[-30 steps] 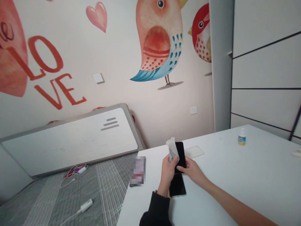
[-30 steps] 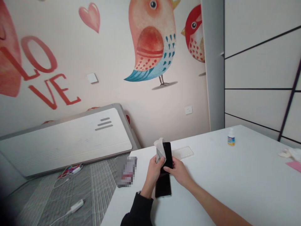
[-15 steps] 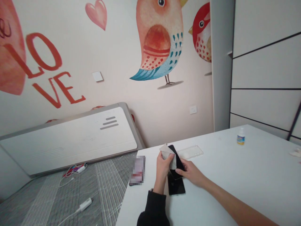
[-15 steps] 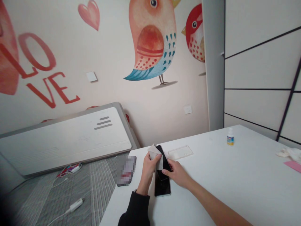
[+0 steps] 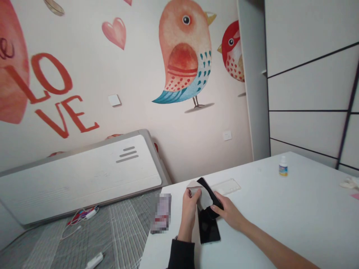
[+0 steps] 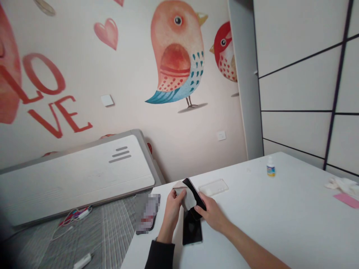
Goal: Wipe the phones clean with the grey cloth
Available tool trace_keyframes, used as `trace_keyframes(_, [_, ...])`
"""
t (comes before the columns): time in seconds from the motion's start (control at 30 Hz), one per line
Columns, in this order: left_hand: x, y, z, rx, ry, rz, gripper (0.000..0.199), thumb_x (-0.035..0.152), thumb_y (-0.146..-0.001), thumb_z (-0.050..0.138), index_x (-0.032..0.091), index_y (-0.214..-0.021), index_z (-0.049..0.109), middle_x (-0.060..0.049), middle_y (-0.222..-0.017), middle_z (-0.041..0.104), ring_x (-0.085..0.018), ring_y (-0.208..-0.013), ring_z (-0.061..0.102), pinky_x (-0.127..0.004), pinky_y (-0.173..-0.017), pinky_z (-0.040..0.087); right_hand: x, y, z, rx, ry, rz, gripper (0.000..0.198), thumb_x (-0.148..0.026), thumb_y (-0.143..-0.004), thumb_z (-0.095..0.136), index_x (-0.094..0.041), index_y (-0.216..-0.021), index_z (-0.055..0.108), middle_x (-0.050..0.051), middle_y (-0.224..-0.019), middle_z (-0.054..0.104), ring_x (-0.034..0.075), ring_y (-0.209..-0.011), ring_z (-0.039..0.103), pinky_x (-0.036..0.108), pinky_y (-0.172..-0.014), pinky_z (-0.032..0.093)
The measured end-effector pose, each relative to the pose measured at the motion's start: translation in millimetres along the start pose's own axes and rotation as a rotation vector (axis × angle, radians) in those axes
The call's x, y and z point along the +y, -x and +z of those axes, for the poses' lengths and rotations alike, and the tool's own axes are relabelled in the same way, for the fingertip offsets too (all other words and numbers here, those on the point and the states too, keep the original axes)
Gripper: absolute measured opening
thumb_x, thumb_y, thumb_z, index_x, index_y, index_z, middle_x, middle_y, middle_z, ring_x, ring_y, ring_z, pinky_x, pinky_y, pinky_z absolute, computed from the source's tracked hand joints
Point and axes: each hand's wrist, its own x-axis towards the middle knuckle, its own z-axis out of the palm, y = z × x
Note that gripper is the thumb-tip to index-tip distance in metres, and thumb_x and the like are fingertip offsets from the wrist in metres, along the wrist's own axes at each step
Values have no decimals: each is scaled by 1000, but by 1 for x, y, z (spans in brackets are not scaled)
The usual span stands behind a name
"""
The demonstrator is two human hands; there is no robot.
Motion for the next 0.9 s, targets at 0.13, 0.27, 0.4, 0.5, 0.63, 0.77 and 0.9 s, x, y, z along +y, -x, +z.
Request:
trace_keyframes(0.13, [5, 4, 4, -34, 0, 6, 54, 40, -69, 88, 14, -112, 69, -11, -105, 75, -24, -93, 70, -34, -83, 53, 2, 1, -4, -1, 47, 8, 53, -48, -92, 61, -20, -136, 60, 15, -135, 65, 36, -126, 58, 52, -109, 43])
trace_keyframes(0.27, [3, 3, 8, -25, -3, -28, 45, 39, -69, 89, 13, -103, 72, -10, -99, 76, -23, -91, 70, -33, -83, 54, -2, 2, -7, -50, 65, 18, 40, -44, -91, 64, -20, -121, 68, 14, -124, 70, 35, -117, 62, 48, -104, 46])
trace_keyframes(0.4, [-5, -3, 8, 33, 36, -62, 36, 42, -82, 79, 13, -102, 70, -7, -98, 75, -19, -86, 70, -35, -81, 56, -7, 5, -7, -78, 45, 39, 35, -45, -90, 66, -19, -113, 70, 14, -116, 72, 35, -110, 63, 47, -100, 48])
trace_keyframes(0.5, [-6, -3, 10, 63, 83, -78, 39, 46, -79, 80, 14, -99, 71, -7, -92, 76, -18, -80, 70, -32, -76, 55, -11, 7, -2, -79, -21, 59, 46, -47, -90, 67, -20, -128, 63, 14, -120, 69, 33, -109, 63, 43, -94, 52])
trace_keyframes(0.63, [-1, 4, 14, 39, 174, -84, 44, 45, -68, 85, 15, -98, 71, -6, -93, 77, -20, -82, 70, -29, -76, 54, -13, 8, 6, -112, -165, 109, 56, -52, -95, 56, -20, -141, 51, 11, -110, 69, 24, -80, 67, 32, -61, 57])
trace_keyframes(0.77, [3, 10, 17, -38, 226, -107, 44, 34, -60, 90, 14, -94, 69, -4, -89, 75, -17, -74, 68, -31, -72, 55, -13, 5, 6, -129, -243, 95, 48, -50, -92, 59, -19, -129, 58, 6, -97, 69, 22, -78, 66, 31, -62, 57])
trace_keyframes(0.9, [2, 6, 15, -31, 223, -100, 27, 28, -75, 84, 14, -92, 68, -1, -85, 72, -14, -72, 66, -30, -71, 55, -13, 2, 0, -143, -213, 70, 39, -50, -88, 65, -18, -111, 65, 5, -94, 71, 20, -72, 64, 28, -59, 54])
